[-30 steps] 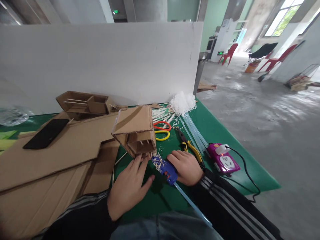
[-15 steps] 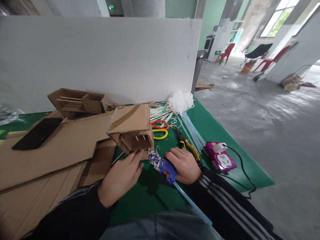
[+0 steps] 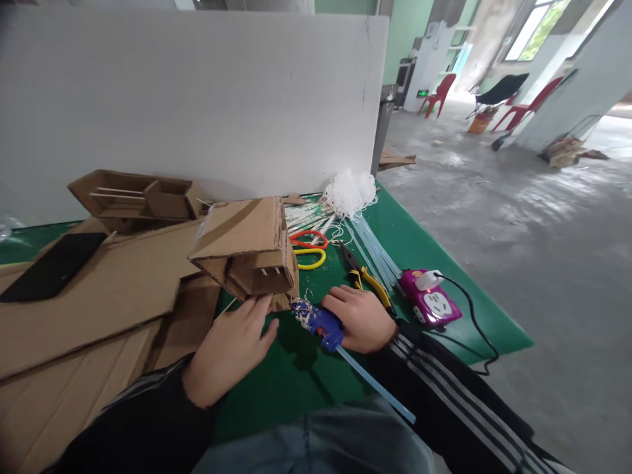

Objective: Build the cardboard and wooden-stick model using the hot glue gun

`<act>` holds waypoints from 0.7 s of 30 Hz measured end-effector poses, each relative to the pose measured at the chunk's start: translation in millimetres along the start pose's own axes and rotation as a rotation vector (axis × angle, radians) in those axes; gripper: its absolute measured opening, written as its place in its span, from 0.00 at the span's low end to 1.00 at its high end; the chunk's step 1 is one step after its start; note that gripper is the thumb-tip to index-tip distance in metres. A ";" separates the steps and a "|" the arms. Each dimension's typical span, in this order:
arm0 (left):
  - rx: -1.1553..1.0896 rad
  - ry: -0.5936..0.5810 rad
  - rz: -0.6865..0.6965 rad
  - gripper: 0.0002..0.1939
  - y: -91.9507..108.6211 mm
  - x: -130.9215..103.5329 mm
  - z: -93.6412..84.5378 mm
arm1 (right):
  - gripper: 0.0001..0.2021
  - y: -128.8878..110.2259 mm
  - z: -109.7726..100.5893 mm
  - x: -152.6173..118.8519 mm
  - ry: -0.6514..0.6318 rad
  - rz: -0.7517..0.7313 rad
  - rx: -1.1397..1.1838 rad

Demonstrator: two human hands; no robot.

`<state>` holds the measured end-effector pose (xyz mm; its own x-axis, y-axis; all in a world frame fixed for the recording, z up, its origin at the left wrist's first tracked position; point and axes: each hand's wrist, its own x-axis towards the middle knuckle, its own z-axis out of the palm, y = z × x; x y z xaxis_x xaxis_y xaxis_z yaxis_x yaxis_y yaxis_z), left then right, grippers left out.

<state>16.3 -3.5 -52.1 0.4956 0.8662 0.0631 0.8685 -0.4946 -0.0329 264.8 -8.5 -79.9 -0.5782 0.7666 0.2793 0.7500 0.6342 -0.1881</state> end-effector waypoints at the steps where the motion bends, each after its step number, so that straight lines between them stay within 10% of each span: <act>1: -0.004 0.002 -0.002 0.18 -0.1 0.2 0.1 | 0.13 -0.7 -0.3 1.0 -0.022 0.001 -0.016; 21: -0.036 -0.013 -0.018 0.20 -2.3 1.2 -2.0 | 0.07 -11.9 -10.2 24.2 -0.203 0.066 -0.097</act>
<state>14.8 -1.5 -50.0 0.4804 0.8756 0.0501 0.8766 -0.4812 0.0045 245.2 1.5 -61.2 -0.5726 0.8166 0.0726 0.8098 0.5772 -0.1054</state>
